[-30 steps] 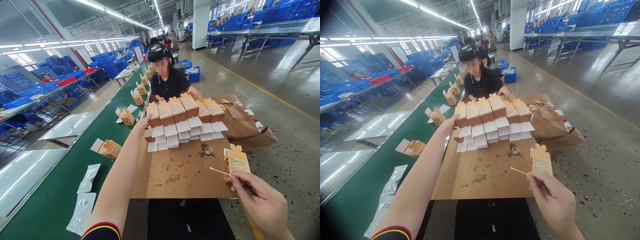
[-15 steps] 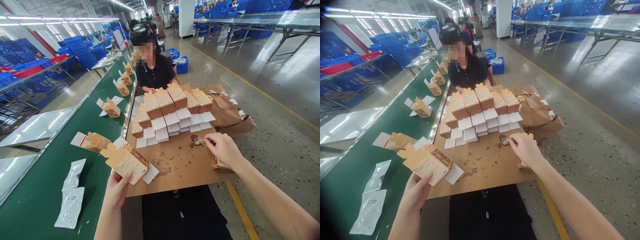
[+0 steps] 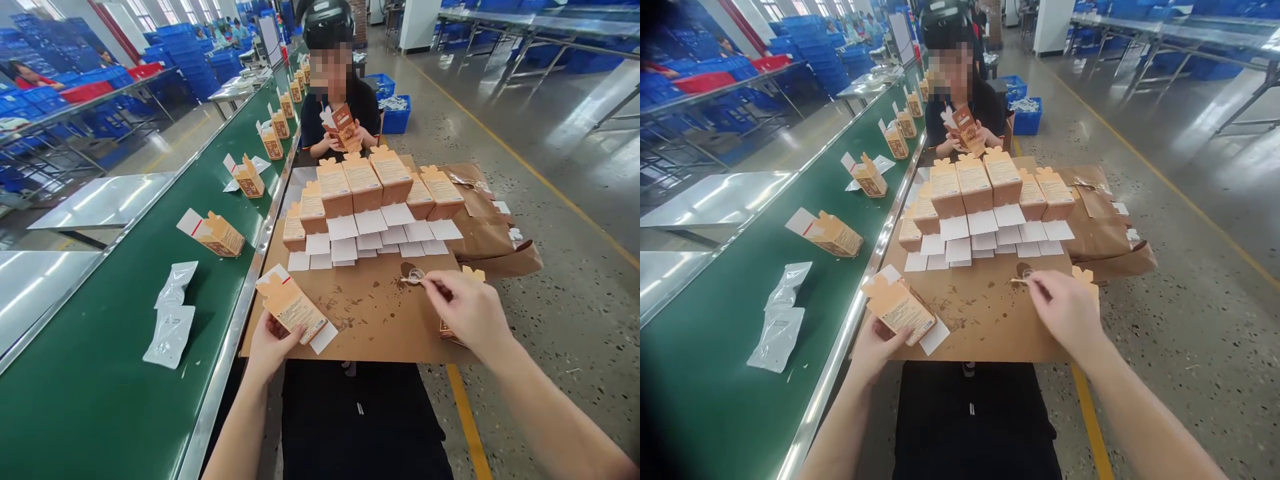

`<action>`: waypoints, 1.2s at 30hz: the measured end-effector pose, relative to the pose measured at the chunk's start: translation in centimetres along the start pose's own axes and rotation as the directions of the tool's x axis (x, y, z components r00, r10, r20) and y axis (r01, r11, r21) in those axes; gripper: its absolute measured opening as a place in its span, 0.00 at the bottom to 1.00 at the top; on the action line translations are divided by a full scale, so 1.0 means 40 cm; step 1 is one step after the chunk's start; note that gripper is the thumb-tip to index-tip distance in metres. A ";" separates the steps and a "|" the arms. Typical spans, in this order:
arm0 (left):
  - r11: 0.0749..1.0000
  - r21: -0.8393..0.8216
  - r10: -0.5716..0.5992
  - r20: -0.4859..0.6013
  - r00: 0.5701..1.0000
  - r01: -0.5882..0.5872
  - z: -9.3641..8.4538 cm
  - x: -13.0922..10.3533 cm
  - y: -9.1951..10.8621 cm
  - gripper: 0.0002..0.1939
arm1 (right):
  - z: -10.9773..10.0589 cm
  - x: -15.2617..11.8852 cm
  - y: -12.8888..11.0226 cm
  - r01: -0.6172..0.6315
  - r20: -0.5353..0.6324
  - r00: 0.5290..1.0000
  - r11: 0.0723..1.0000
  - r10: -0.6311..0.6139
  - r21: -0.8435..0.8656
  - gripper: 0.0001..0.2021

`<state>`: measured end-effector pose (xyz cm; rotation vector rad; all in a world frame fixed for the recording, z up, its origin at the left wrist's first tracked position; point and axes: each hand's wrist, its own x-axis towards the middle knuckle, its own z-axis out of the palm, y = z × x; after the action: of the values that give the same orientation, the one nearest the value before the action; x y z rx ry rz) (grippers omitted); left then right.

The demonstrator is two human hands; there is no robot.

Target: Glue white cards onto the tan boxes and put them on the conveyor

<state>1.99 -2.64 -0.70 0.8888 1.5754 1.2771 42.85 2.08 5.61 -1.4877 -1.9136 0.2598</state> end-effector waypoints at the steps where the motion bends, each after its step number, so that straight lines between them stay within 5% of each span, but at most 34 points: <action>1: 1.000 -0.004 -0.006 -0.010 1.000 0.005 -0.001 0.007 -0.008 0.51 | 0.023 -0.025 -0.040 0.027 -0.023 0.999 0.996 -0.026 0.085 0.13; 6: 1.000 0.002 -0.026 -0.009 1.000 0.026 -0.005 0.026 -0.027 0.50 | 0.223 -0.132 -0.210 0.054 0.119 0.988 0.938 -0.100 0.343 0.14; 11: 1.000 0.019 -0.006 0.017 1.000 0.006 -0.006 0.019 -0.030 0.48 | 0.339 -0.150 -0.237 0.058 0.178 0.976 0.938 -0.125 0.343 0.14; 17: 0.998 0.037 0.052 -0.001 0.999 -0.052 0.011 -0.017 -0.045 0.48 | 0.286 -0.135 -0.203 0.047 0.147 0.984 0.944 -0.100 0.327 0.15; 24: 0.957 0.241 0.170 -0.018 0.985 -0.161 0.040 -0.115 -0.081 0.37 | 0.181 -0.150 -0.180 -0.053 0.111 0.994 0.950 0.019 0.307 0.17; 29: 0.932 0.304 0.224 -0.055 0.973 -0.197 0.037 -0.106 -0.084 0.33 | 0.160 -0.167 -0.175 -0.050 0.039 0.998 0.949 0.039 0.311 0.17; 32: 0.875 0.452 0.280 -0.182 0.943 -0.172 -0.014 -0.068 -0.055 0.36 | 0.152 -0.169 -0.177 -0.045 -0.009 0.999 0.943 0.050 0.330 0.15; 36: 0.847 0.530 0.326 -0.445 0.834 -0.047 -0.163 -0.014 -0.021 0.43 | 0.127 -0.171 -0.174 -0.079 -0.027 0.995 0.930 0.095 0.358 0.14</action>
<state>-3.93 -5.51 -0.97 1.1009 2.3831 1.3442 35.00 -5.16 2.91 -1.3205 -1.6599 0.5786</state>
